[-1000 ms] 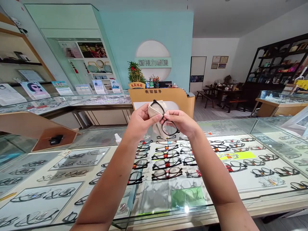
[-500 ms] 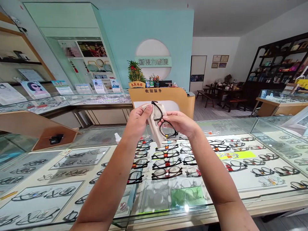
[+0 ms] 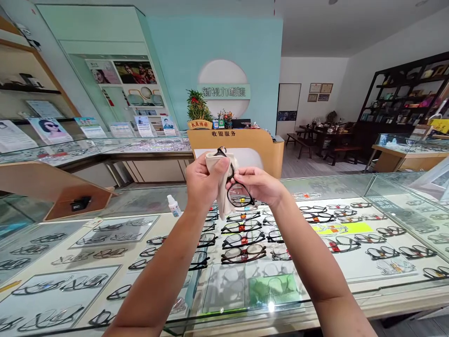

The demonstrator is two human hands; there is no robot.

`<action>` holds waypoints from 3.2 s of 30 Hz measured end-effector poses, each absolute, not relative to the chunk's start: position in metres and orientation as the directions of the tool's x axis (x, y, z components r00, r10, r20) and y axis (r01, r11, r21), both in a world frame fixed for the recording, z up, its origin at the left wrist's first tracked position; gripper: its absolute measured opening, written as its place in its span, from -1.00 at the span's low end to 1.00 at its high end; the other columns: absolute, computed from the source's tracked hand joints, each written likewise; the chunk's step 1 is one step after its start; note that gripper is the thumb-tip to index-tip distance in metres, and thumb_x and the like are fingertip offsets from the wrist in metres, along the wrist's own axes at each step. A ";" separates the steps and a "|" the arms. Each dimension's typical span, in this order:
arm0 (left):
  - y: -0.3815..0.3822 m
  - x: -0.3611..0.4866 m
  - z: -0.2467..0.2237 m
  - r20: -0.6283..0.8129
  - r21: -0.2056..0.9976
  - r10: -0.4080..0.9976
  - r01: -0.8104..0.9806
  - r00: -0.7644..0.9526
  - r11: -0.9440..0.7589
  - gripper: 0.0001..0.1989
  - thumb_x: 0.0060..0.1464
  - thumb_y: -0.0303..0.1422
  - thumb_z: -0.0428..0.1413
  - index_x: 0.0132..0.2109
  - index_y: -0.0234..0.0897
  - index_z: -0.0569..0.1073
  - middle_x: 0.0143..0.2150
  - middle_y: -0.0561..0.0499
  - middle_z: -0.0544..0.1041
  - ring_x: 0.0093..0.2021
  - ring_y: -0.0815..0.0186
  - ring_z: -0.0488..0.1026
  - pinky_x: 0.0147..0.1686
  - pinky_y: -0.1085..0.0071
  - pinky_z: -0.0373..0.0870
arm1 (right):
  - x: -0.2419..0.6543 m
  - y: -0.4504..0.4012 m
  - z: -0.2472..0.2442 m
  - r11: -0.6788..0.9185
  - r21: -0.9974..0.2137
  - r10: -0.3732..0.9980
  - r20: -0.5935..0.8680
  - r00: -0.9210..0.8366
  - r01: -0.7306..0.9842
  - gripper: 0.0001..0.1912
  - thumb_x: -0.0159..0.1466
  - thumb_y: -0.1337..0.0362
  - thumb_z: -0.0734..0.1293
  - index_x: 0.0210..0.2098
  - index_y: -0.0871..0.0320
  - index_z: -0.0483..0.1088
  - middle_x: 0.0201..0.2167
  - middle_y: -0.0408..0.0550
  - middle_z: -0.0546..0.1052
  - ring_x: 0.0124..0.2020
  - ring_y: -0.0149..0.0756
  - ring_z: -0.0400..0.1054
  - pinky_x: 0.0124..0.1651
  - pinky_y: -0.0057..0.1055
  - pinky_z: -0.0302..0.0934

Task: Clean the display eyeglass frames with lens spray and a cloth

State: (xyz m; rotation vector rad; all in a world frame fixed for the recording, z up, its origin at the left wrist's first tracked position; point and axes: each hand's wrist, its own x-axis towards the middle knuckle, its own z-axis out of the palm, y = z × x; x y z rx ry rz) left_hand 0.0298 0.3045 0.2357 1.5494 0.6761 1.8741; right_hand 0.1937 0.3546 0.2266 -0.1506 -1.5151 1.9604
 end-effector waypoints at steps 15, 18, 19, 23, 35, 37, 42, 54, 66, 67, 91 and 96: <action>0.315 0.022 0.237 0.670 0.736 0.742 -0.155 0.026 -0.659 -0.48 -0.06 -0.09 0.55 -0.10 -0.26 0.54 -0.33 0.05 0.62 -0.46 0.39 0.53 -0.44 0.51 0.51 | 0.201 0.356 0.232 -0.090 -0.897 0.610 0.294 -0.736 -0.432 -0.65 0.12 0.12 0.70 -0.28 0.22 0.65 -0.32 -0.06 0.66 -0.33 -0.41 0.54 -0.15 -0.48 0.54; 0.310 0.030 0.236 0.664 0.723 0.740 -0.156 -0.108 -0.673 -0.48 0.04 0.07 0.46 -0.20 -0.25 0.50 -0.48 0.12 0.51 -0.61 0.45 0.40 -0.61 0.53 0.35 | 0.193 0.349 0.231 -0.094 -0.900 0.598 0.291 -0.747 -0.426 -0.64 0.12 0.10 0.71 -0.28 0.22 0.65 -0.30 -0.04 0.68 -0.32 -0.42 0.54 -0.15 -0.52 0.52; 0.310 0.031 0.235 0.661 0.718 0.735 -0.158 -0.149 -0.678 -0.48 0.08 0.11 0.42 -0.23 -0.24 0.49 -0.52 0.13 0.47 -0.64 0.46 0.37 -0.64 0.53 0.32 | 0.191 0.347 0.230 -0.088 -0.901 0.594 0.295 -0.748 -0.425 -0.64 0.12 0.11 0.71 -0.28 0.22 0.66 -0.29 -0.04 0.68 -0.31 -0.41 0.55 -0.14 -0.52 0.51; 0.318 0.029 0.231 0.615 0.737 0.753 -0.170 -0.235 -0.654 -0.46 0.14 0.17 0.35 -0.32 -0.24 0.48 -0.55 0.13 0.41 -0.61 0.43 0.37 -0.61 0.52 0.34 | 0.193 0.348 0.231 -0.018 -0.902 0.597 0.336 -0.728 -0.431 -0.68 0.18 0.12 0.68 -0.27 0.22 0.64 -0.26 -0.02 0.69 -0.24 -0.40 0.57 -0.09 -0.53 0.48; 0.322 -0.008 0.243 0.702 0.682 0.644 0.025 -0.304 -0.731 -0.58 0.33 0.10 0.22 -0.16 -0.18 0.61 -0.40 0.06 0.45 -0.48 0.38 0.35 -0.50 0.44 0.33 | 0.222 0.354 0.243 0.162 -0.893 0.706 0.403 -0.583 -0.421 -0.67 0.20 0.05 0.65 -0.32 0.17 0.60 -0.29 -0.04 0.65 -0.15 -0.32 0.59 -0.02 -0.49 0.45; 0.313 -0.010 0.247 0.746 0.661 0.623 0.146 -0.234 -0.736 -0.64 0.36 0.03 0.21 -0.10 -0.16 0.62 -0.40 0.07 0.44 -0.50 0.39 0.30 -0.51 0.43 0.30 | 0.222 0.354 0.244 0.170 -0.891 0.707 0.408 -0.578 -0.421 -0.68 0.21 0.06 0.64 -0.33 0.17 0.60 -0.31 -0.05 0.65 -0.16 -0.32 0.59 -0.01 -0.48 0.45; 0.302 -0.010 0.253 0.922 0.252 0.362 0.495 0.137 -0.831 -0.43 0.15 -0.08 0.40 0.24 -0.10 0.54 0.23 -0.11 0.59 0.23 0.08 0.53 0.25 0.14 0.48 | 0.225 0.351 0.247 0.188 -0.902 0.707 0.400 -0.584 -0.389 -0.72 0.21 0.10 0.63 -0.34 0.16 0.58 -0.33 -0.04 0.65 -0.21 -0.31 0.59 -0.07 -0.47 0.43; 0.295 -0.008 0.257 0.920 0.052 0.281 0.624 0.274 -0.780 -0.29 0.11 0.07 0.42 0.30 -0.12 0.54 0.21 -0.14 0.64 0.19 0.03 0.55 0.22 0.10 0.48 | 0.235 0.340 0.253 0.317 -0.905 0.655 0.426 -0.624 -0.285 -0.73 0.28 0.09 0.58 -0.37 0.13 0.58 -0.40 -0.07 0.63 -0.27 -0.28 0.56 -0.11 -0.39 0.37; 0.290 -0.007 0.257 0.995 0.092 0.087 0.656 -0.041 -0.749 -0.31 0.01 0.01 0.50 0.23 -0.07 0.54 0.16 -0.10 0.61 0.20 0.00 0.55 0.24 0.04 0.49 | 0.238 0.346 0.255 0.869 -0.489 0.493 0.834 0.249 -0.080 -0.80 0.24 0.40 0.44 -0.15 0.05 0.51 -0.22 -0.15 0.51 -0.20 -0.35 0.41 -0.06 -0.37 0.35; 0.289 -0.006 0.257 0.995 0.102 0.064 0.663 -0.082 -0.742 -0.31 0.01 0.00 0.51 0.23 -0.07 0.54 0.16 -0.10 0.61 0.19 0.00 0.55 0.24 0.03 0.50 | 0.239 0.347 0.254 0.887 -0.462 0.449 0.848 0.281 -0.020 -0.82 0.25 0.39 0.44 -0.16 0.05 0.49 -0.21 -0.13 0.51 -0.19 -0.34 0.42 -0.07 -0.36 0.35; 0.281 -0.001 0.257 0.923 0.372 0.201 0.632 -0.328 -0.680 -0.42 -0.05 -0.03 0.54 0.03 -0.15 0.58 -0.01 -0.03 0.62 0.04 0.11 0.59 0.13 0.15 0.54 | 0.212 0.283 0.257 0.836 -0.289 0.306 0.951 0.040 0.466 -0.52 0.40 0.05 0.49 0.28 -0.08 0.49 0.19 0.05 0.60 0.10 -0.02 0.55 0.24 0.04 0.43; 0.278 0.005 0.256 0.869 0.487 0.302 0.566 -0.393 -0.665 -0.43 -0.11 -0.02 0.56 -0.03 -0.14 0.60 -0.05 -0.05 0.61 0.03 0.11 0.55 0.11 0.17 0.54 | 0.218 0.290 0.258 0.812 -0.293 0.328 0.944 0.021 0.505 -0.53 0.38 0.01 0.50 0.23 -0.04 0.56 0.07 0.05 0.64 0.03 -0.04 0.57 0.16 0.03 0.47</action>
